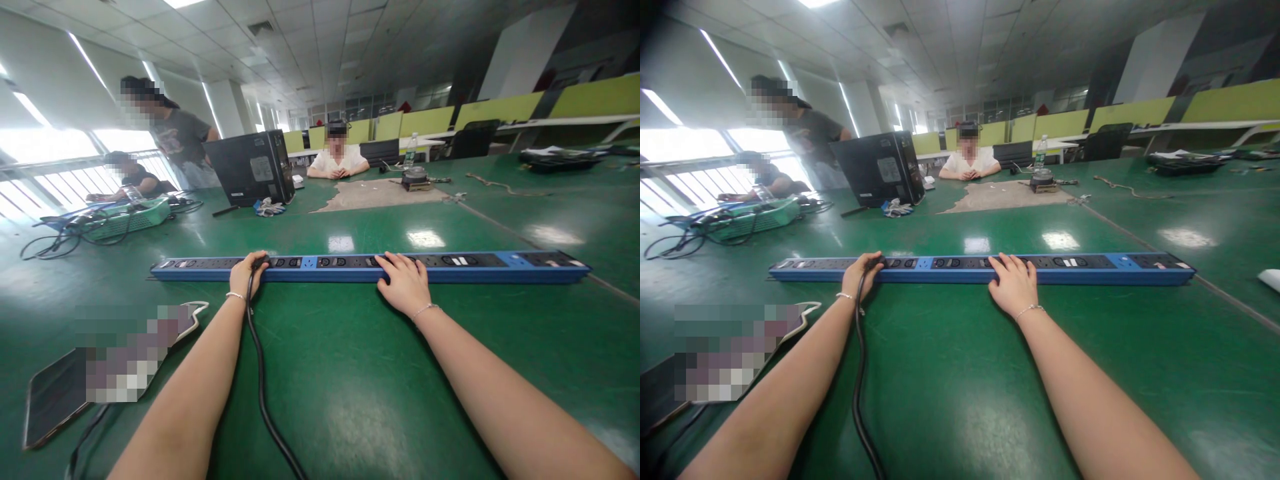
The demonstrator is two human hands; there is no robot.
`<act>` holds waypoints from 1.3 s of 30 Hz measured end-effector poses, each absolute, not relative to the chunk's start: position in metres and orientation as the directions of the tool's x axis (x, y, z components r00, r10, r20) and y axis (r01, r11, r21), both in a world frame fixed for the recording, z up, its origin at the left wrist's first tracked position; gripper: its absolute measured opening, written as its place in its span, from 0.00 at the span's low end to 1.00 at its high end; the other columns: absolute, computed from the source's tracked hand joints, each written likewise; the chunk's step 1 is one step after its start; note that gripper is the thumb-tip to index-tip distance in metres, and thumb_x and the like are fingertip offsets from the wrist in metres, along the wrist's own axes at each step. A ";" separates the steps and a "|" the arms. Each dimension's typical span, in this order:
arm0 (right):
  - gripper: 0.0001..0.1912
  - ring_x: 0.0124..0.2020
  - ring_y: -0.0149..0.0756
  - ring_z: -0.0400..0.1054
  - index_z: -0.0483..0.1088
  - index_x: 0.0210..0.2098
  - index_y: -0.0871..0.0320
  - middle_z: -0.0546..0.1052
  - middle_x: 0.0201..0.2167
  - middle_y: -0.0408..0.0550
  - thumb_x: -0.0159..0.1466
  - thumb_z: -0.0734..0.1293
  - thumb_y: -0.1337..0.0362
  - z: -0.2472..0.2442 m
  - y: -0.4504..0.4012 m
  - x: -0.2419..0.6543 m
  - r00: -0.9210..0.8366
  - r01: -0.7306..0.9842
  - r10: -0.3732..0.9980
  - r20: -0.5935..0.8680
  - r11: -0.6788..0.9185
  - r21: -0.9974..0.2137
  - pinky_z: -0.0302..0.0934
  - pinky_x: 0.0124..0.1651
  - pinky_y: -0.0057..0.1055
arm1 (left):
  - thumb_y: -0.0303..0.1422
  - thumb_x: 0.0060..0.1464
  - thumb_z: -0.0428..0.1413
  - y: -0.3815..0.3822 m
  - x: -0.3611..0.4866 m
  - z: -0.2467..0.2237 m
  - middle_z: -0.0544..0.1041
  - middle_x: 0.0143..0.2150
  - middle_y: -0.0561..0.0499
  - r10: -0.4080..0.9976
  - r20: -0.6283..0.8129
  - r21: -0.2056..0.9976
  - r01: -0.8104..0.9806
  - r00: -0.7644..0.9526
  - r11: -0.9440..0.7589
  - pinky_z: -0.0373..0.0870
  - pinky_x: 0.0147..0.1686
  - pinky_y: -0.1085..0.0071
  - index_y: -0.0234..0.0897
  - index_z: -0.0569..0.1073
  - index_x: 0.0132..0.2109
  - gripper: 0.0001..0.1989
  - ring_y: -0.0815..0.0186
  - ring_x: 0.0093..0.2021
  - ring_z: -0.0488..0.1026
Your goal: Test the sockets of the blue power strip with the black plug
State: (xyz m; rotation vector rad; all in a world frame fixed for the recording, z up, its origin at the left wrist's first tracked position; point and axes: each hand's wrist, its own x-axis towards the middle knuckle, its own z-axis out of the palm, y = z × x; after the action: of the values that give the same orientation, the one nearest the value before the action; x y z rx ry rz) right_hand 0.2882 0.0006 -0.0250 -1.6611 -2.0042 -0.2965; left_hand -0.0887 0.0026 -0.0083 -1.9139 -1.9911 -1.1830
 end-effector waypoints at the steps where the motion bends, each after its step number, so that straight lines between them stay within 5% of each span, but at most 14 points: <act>1: 0.25 0.59 0.42 0.54 0.65 0.56 0.49 0.65 0.59 0.44 0.58 0.58 0.62 -0.025 0.000 0.288 -0.115 0.962 0.850 0.513 0.224 -0.155 0.41 0.60 0.50 | 0.36 0.52 0.55 0.002 -0.090 -0.008 0.78 0.45 0.49 0.783 0.600 0.419 0.899 -0.166 -0.130 0.68 0.47 0.66 0.42 0.73 0.48 0.15 0.61 0.45 0.75; 6: 0.25 0.59 0.42 0.55 0.65 0.56 0.49 0.65 0.59 0.44 0.58 0.58 0.62 -0.024 0.000 0.288 -0.118 0.962 0.852 0.510 0.225 -0.155 0.41 0.61 0.50 | 0.37 0.52 0.54 0.000 -0.092 -0.007 0.79 0.42 0.48 0.780 0.614 0.387 0.907 -0.119 -0.167 0.68 0.46 0.66 0.40 0.73 0.47 0.15 0.60 0.43 0.75; 14: 0.25 0.59 0.42 0.54 0.65 0.56 0.49 0.65 0.59 0.44 0.59 0.58 0.63 -0.025 0.000 0.288 -0.114 0.960 0.844 0.524 0.230 -0.162 0.40 0.61 0.49 | 0.34 0.50 0.55 0.003 -0.085 -0.014 0.78 0.42 0.50 0.731 0.641 0.497 0.852 -0.232 -0.165 0.68 0.46 0.66 0.41 0.73 0.44 0.13 0.62 0.43 0.75; 20: 0.25 0.59 0.42 0.54 0.65 0.55 0.49 0.65 0.58 0.45 0.58 0.58 0.63 -0.025 0.000 0.287 -0.103 0.958 0.842 0.530 0.228 -0.176 0.39 0.61 0.49 | 0.34 0.52 0.54 -0.002 -0.071 0.009 0.76 0.46 0.50 0.517 0.754 0.600 0.745 -0.405 -0.292 0.66 0.49 0.68 0.40 0.71 0.45 0.12 0.65 0.46 0.72; 29: 0.25 0.59 0.43 0.54 0.65 0.56 0.49 0.65 0.59 0.44 0.58 0.59 0.63 -0.026 0.001 0.287 -0.100 0.958 0.845 0.526 0.224 -0.178 0.39 0.61 0.49 | 0.36 0.52 0.56 0.005 0.001 0.010 0.78 0.43 0.51 0.779 0.599 0.589 0.761 -0.187 -0.270 0.68 0.44 0.68 0.42 0.72 0.46 0.14 0.64 0.42 0.74; 39: 0.25 0.59 0.43 0.54 0.65 0.56 0.49 0.65 0.59 0.44 0.58 0.58 0.64 -0.025 0.000 0.285 -0.091 0.957 0.845 0.527 0.220 -0.188 0.38 0.61 0.50 | 0.38 0.53 0.55 0.007 0.015 0.001 0.79 0.41 0.51 0.792 0.600 0.477 0.847 -0.117 -0.236 0.67 0.44 0.67 0.43 0.71 0.47 0.14 0.61 0.42 0.75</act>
State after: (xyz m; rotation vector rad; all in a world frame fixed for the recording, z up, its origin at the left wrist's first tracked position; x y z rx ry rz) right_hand 0.2848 -0.0002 -0.0249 -1.6565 -1.9672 -0.2745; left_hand 0.0146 0.0067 0.0013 -2.0429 -1.8995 -1.2972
